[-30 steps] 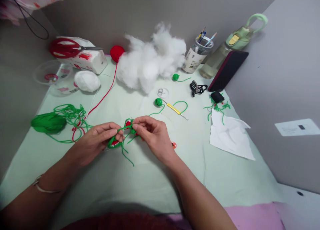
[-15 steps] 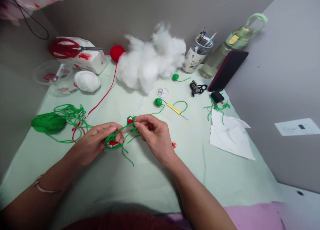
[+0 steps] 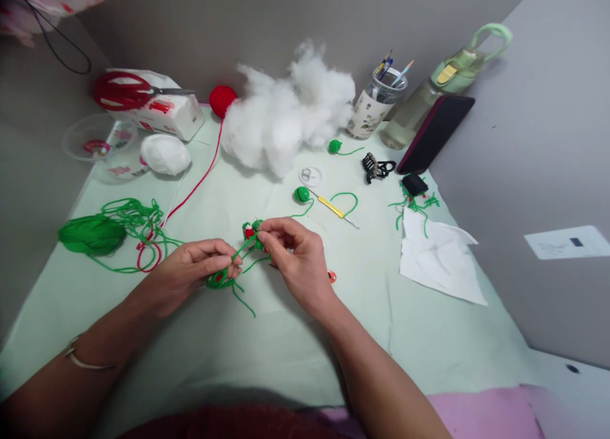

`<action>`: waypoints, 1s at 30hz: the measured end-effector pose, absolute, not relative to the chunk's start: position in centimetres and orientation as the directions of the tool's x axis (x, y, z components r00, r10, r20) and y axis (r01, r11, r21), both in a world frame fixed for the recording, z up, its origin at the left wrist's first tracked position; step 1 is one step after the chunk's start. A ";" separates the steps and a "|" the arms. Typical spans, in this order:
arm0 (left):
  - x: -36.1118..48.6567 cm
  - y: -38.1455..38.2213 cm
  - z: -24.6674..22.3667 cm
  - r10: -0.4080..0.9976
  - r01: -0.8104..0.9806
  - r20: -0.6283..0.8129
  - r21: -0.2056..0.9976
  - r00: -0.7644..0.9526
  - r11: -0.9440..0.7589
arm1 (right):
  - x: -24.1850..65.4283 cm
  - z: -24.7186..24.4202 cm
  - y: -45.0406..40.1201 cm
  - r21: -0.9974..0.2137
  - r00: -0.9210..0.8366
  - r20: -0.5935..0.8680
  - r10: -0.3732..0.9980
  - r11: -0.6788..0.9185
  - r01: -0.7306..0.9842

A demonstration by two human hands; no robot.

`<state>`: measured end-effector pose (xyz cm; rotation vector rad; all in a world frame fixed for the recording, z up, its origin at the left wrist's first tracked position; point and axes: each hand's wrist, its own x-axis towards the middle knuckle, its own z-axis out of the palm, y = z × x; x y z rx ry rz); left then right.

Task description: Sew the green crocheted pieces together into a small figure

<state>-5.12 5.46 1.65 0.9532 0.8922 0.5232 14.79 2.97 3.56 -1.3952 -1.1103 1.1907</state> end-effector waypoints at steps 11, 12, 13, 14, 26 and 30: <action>-5.0 5.5 1.8 0.771 -0.011 -0.393 0.888 0.500 0.460 | 14.7 3.4 2.9 -0.990 0.107 -0.122 0.987 -0.130 0.064; -5.0 5.5 1.8 0.773 -0.014 -0.393 0.888 0.498 0.460 | 14.8 3.4 2.9 -0.990 0.106 -0.121 0.987 -0.128 0.065; -5.0 5.5 1.8 0.773 -0.017 -0.394 0.886 0.497 0.463 | 14.8 3.3 2.9 -0.990 0.102 -0.119 0.988 -0.126 0.067; -5.0 5.5 1.7 0.771 -0.018 -0.397 0.884 0.497 0.467 | 14.8 3.3 2.9 -0.990 0.098 -0.118 0.988 -0.125 0.070; -5.3 5.4 1.3 0.738 -0.023 -0.416 0.864 0.532 0.504 | 14.8 3.1 2.8 -0.990 0.070 -0.125 0.990 -0.129 0.063; -5.3 5.4 1.3 0.735 -0.026 -0.425 0.857 0.528 0.514 | 14.8 3.1 2.8 -0.991 0.066 -0.119 0.991 -0.123 0.055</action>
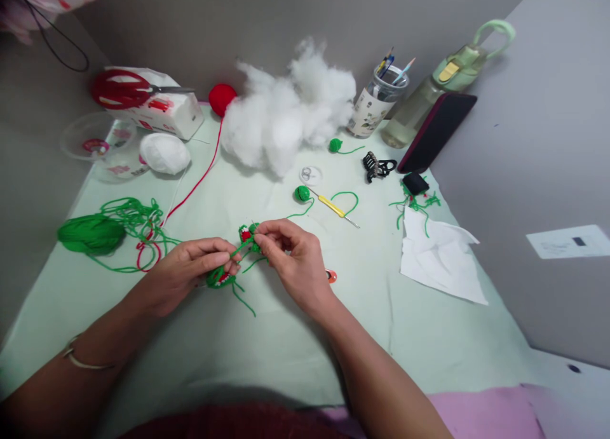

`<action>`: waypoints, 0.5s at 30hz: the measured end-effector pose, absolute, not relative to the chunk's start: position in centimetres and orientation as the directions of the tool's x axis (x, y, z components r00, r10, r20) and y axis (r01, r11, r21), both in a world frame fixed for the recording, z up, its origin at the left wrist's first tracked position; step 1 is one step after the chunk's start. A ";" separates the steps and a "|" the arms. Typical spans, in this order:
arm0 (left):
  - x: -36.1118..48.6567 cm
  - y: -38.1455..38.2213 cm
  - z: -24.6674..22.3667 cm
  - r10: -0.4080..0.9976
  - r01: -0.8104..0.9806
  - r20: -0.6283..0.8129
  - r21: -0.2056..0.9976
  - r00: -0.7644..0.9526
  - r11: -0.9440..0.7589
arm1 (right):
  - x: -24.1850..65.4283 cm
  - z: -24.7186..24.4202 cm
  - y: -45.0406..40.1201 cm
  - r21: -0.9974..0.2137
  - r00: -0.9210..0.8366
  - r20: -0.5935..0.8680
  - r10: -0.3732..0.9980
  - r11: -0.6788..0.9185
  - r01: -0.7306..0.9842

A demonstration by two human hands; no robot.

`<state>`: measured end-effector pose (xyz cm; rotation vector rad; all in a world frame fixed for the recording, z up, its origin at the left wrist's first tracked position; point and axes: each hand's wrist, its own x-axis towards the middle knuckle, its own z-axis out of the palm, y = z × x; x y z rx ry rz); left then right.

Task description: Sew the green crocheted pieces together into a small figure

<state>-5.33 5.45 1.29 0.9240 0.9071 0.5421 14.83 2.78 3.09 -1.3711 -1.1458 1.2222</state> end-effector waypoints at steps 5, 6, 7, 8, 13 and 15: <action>-5.2 5.5 1.3 0.731 -0.032 -0.431 0.851 0.529 0.525 | 14.9 2.9 2.8 -0.993 0.060 -0.106 0.993 -0.109 0.050; -5.2 5.5 1.2 0.731 -0.034 -0.432 0.850 0.528 0.526 | 14.9 2.9 2.8 -0.993 0.061 -0.107 0.992 -0.110 0.049; -5.1 5.5 1.2 0.732 -0.035 -0.431 0.850 0.527 0.526 | 14.9 2.9 2.8 -0.993 0.063 -0.108 0.992 -0.111 0.049; -5.1 5.5 1.1 0.732 -0.033 -0.431 0.851 0.528 0.525 | 14.8 2.9 2.8 -0.993 0.064 -0.109 0.992 -0.112 0.049; -5.3 5.5 1.1 0.742 -0.025 -0.412 0.866 0.529 0.499 | 14.8 3.1 2.7 -0.993 0.055 -0.105 0.993 -0.107 0.043; -5.3 5.4 1.2 0.745 -0.029 -0.409 0.868 0.527 0.496 | 14.8 3.1 2.7 -0.994 0.053 -0.100 0.994 -0.103 0.045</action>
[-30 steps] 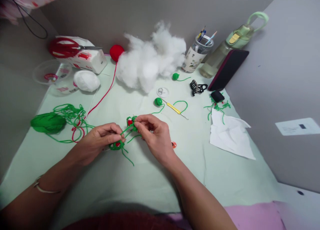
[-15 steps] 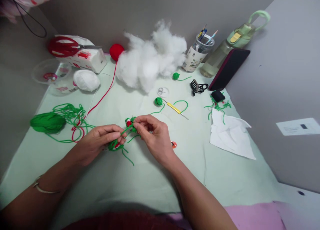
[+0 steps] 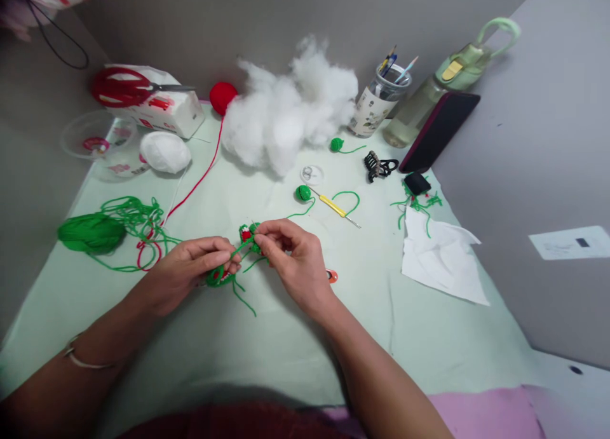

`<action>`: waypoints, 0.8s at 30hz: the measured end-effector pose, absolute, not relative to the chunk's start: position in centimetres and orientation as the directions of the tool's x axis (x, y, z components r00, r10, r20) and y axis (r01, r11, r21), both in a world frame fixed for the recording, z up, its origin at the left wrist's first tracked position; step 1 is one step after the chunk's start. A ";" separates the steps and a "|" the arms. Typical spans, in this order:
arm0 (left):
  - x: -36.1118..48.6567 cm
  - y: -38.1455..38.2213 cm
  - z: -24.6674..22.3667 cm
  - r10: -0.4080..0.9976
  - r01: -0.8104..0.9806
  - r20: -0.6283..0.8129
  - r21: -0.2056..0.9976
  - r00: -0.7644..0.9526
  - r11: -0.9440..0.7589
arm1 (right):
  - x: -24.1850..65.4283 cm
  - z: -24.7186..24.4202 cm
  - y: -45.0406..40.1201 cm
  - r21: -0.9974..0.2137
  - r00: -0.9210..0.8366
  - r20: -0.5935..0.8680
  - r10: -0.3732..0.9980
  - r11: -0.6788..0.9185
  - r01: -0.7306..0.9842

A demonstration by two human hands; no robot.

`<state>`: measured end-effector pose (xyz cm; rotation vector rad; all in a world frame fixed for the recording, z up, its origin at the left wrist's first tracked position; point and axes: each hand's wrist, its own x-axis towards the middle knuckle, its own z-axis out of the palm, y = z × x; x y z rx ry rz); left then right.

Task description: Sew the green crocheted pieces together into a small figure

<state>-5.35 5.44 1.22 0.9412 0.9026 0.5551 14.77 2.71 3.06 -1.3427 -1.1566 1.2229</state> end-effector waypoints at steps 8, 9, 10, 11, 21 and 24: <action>-5.2 5.3 1.5 0.760 -0.074 -0.398 0.862 0.514 0.502 | 14.7 3.0 2.8 -0.993 0.051 -0.098 0.994 -0.101 0.057; -5.1 5.3 1.5 0.762 -0.078 -0.399 0.861 0.510 0.503 | 14.6 3.0 2.8 -0.993 0.051 -0.100 0.994 -0.102 0.054; -5.1 5.2 1.4 0.763 -0.079 -0.401 0.860 0.508 0.504 | 14.6 3.0 2.8 -0.993 0.051 -0.102 0.994 -0.104 0.051; -5.1 5.2 1.4 0.762 -0.079 -0.403 0.858 0.506 0.507 | 14.6 3.0 2.8 -0.993 0.053 -0.105 0.993 -0.108 0.049; -5.1 5.3 1.2 0.759 -0.121 -0.377 0.853 0.531 0.508 | 14.7 2.8 2.9 -0.982 0.048 -0.167 0.985 -0.171 0.085; -5.1 5.4 1.2 0.747 -0.130 -0.392 0.836 0.538 0.533 | 14.7 2.7 3.1 -0.976 0.041 -0.184 0.982 -0.188 0.107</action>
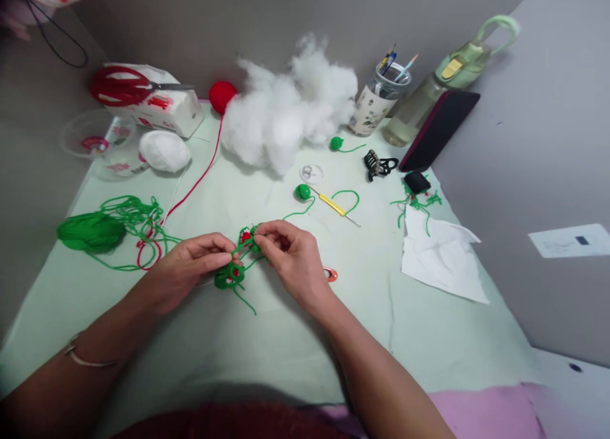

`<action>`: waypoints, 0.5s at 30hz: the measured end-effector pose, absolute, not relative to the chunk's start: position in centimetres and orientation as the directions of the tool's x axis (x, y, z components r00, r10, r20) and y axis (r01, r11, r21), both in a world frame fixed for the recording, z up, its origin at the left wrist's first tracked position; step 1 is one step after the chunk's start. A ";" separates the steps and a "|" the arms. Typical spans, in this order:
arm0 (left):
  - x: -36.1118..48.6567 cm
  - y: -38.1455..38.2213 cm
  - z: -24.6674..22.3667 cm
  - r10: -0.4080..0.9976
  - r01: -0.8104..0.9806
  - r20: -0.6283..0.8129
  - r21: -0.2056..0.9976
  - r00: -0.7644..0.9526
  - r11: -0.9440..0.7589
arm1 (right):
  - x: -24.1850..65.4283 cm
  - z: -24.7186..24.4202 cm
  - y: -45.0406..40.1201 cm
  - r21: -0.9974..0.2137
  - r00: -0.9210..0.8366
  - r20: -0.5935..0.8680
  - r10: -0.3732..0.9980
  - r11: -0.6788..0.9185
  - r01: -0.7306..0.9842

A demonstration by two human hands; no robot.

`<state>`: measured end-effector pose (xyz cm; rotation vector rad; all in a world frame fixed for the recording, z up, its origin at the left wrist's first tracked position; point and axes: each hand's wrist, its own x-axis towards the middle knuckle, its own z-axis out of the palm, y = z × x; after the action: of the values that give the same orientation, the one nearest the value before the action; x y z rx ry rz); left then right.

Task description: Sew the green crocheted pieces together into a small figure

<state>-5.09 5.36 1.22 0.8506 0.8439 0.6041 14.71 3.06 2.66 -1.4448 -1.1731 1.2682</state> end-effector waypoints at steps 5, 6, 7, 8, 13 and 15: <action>-5.2 5.4 1.4 0.744 -0.108 -0.414 0.835 0.524 0.540 | 14.8 2.5 3.1 -0.973 0.046 -0.195 0.980 -0.199 0.113; -5.2 5.4 1.4 0.744 -0.108 -0.418 0.833 0.522 0.543 | 14.8 2.5 3.1 -0.973 0.050 -0.195 0.979 -0.200 0.111; -5.2 5.4 1.4 0.743 -0.108 -0.421 0.830 0.521 0.547 | 14.8 2.5 3.0 -0.974 0.054 -0.195 0.979 -0.200 0.109; -5.2 5.4 1.4 0.742 -0.106 -0.422 0.830 0.521 0.547 | 14.8 2.6 3.0 -0.974 0.059 -0.193 0.979 -0.199 0.105; -5.2 5.4 1.4 0.767 -0.090 -0.407 0.854 0.497 0.512 | 14.7 2.8 2.9 -0.979 0.083 -0.186 0.979 -0.192 0.075; -5.2 5.4 1.4 0.775 -0.092 -0.403 0.859 0.488 0.505 | 14.7 2.8 2.9 -0.978 0.082 -0.189 0.979 -0.195 0.073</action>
<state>-5.20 5.40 1.40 0.8884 0.9108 0.6206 14.74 2.90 2.85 -1.4453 -1.1146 1.2536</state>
